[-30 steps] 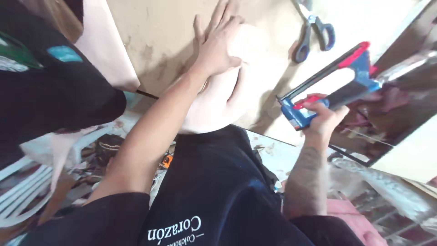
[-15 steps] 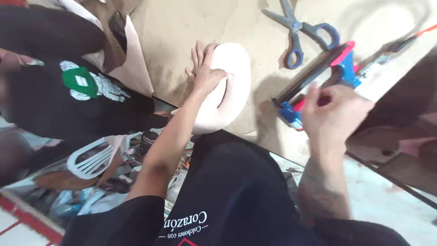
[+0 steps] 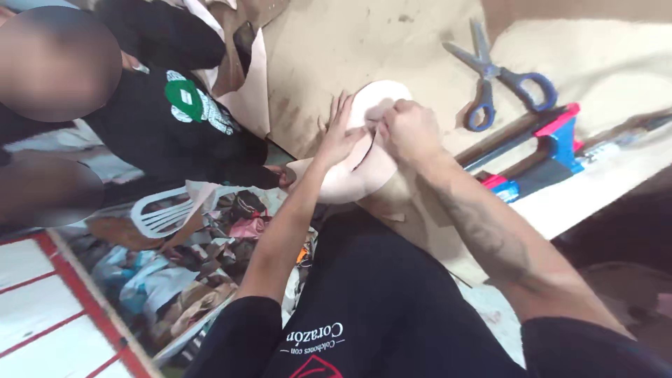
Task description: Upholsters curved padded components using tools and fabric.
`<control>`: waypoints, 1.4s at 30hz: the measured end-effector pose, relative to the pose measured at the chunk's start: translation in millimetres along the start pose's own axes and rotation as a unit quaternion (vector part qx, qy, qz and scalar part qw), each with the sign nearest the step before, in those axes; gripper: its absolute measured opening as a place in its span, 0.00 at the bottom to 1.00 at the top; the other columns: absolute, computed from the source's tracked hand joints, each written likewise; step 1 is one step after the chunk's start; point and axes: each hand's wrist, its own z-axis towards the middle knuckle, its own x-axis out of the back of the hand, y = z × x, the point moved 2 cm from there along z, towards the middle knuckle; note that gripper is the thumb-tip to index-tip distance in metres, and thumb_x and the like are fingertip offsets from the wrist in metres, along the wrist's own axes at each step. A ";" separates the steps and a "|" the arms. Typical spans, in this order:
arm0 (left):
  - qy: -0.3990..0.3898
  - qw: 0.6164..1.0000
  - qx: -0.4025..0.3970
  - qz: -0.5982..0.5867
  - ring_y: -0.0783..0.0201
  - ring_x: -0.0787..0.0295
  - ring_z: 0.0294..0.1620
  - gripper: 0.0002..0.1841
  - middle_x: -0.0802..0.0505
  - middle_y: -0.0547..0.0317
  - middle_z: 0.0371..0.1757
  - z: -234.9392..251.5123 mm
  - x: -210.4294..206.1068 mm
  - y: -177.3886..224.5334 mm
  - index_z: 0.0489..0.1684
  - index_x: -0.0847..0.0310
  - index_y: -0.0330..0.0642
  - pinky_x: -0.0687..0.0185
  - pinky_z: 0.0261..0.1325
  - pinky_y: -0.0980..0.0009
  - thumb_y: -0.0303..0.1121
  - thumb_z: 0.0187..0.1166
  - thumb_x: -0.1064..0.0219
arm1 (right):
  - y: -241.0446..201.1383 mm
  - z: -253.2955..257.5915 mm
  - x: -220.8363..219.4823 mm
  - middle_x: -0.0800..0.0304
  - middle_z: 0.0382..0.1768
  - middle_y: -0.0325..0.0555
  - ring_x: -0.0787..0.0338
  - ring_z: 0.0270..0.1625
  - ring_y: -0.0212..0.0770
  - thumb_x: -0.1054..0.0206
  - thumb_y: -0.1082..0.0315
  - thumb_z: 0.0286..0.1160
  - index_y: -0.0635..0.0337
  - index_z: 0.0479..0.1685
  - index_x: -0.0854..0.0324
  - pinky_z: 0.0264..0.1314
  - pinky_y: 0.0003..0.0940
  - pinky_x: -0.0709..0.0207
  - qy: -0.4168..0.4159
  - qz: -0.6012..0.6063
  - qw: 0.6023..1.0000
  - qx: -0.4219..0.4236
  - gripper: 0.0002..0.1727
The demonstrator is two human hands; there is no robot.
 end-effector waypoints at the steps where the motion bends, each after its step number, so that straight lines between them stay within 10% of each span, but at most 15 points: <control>1: 0.013 0.999 -0.004 0.039 0.61 0.70 0.99 0.43 0.52 0.64 0.98 -2.0 -4.4 0.9 0.97 0.52 0.57 0.84 0.92 0.30 0.57 0.82 0.37 | -6.7 6.1 2.9 0.13 0.48 0.70 0.11 0.53 0.72 0.41 0.64 0.85 0.72 0.43 0.17 0.48 0.68 0.19 -0.021 -0.025 0.999 0.001 0.16; 8: 0.068 0.989 0.004 0.135 0.61 0.62 0.98 0.45 0.45 0.58 0.97 -11.7 -10.3 8.1 0.96 0.49 0.45 0.72 0.97 0.45 0.61 0.80 0.43 | -58.3 25.3 11.3 0.14 0.37 0.73 0.12 0.41 0.77 0.31 0.76 0.72 0.72 0.30 0.18 0.33 0.73 0.22 -0.171 -0.163 0.972 -0.012 0.06; 15: 0.147 0.981 -0.072 -0.099 0.62 0.32 0.88 0.33 0.18 0.55 0.81 -20.5 -5.5 -11.7 0.80 0.23 0.38 0.50 0.94 0.59 0.24 0.66 0.34 | -67.6 28.1 -11.7 0.18 0.40 0.78 0.12 0.42 0.80 0.38 0.73 0.79 0.78 0.41 0.25 0.32 0.72 0.21 -0.164 -0.285 0.944 0.020 0.10; 19: 0.169 0.979 -0.053 -0.099 0.59 0.20 0.79 0.28 0.11 0.56 0.73 -39.4 3.0 -12.1 0.72 0.16 0.40 0.32 0.86 0.58 0.26 0.66 0.31 | -75.8 28.4 -15.6 0.19 0.44 0.80 0.13 0.47 0.80 0.36 0.72 0.79 0.81 0.44 0.25 0.39 0.72 0.20 -0.194 -0.337 0.921 -0.023 0.14; 24: 0.120 0.987 -0.088 -0.057 0.54 0.28 0.85 0.29 0.18 0.52 0.81 -72.7 -2.4 -22.0 0.73 0.17 0.40 0.38 0.88 0.54 0.42 0.71 0.28 | -93.1 32.8 -18.9 0.18 0.45 0.78 0.12 0.47 0.77 0.37 0.79 0.76 0.81 0.42 0.23 0.38 0.71 0.18 -0.233 -0.378 0.896 -0.011 0.08; 30: 0.143 0.979 -0.146 0.023 0.56 0.29 0.87 0.22 0.19 0.58 0.83 -103.9 -3.6 -43.4 0.74 0.19 0.43 0.37 0.88 0.54 0.36 0.85 0.47 | -104.5 39.7 -16.0 0.10 0.42 0.67 0.08 0.50 0.68 0.38 0.77 0.78 0.71 0.36 0.14 0.47 0.66 0.16 -0.241 -0.336 0.909 0.050 0.08; 36: 0.115 0.977 -0.177 0.023 0.56 0.34 0.89 0.24 0.23 0.55 0.86 -117.8 -10.5 -53.6 0.80 0.23 0.42 0.41 0.91 0.54 0.38 0.88 0.48 | -107.3 39.9 -31.8 0.12 0.37 0.64 0.09 0.44 0.67 0.32 0.82 0.68 0.67 0.29 0.15 0.35 0.62 0.17 -0.304 -0.382 0.871 0.047 0.04; 42: 0.102 0.980 -0.168 0.008 0.53 0.34 0.90 0.25 0.22 0.51 0.85 -109.9 -2.6 -49.6 0.80 0.24 0.39 0.43 0.90 0.51 0.39 0.89 0.52 | -108.1 63.7 -13.7 0.11 0.51 0.62 0.11 0.57 0.64 0.35 0.80 0.75 0.67 0.43 0.12 0.52 0.62 0.15 -0.362 -0.387 0.847 0.042 0.07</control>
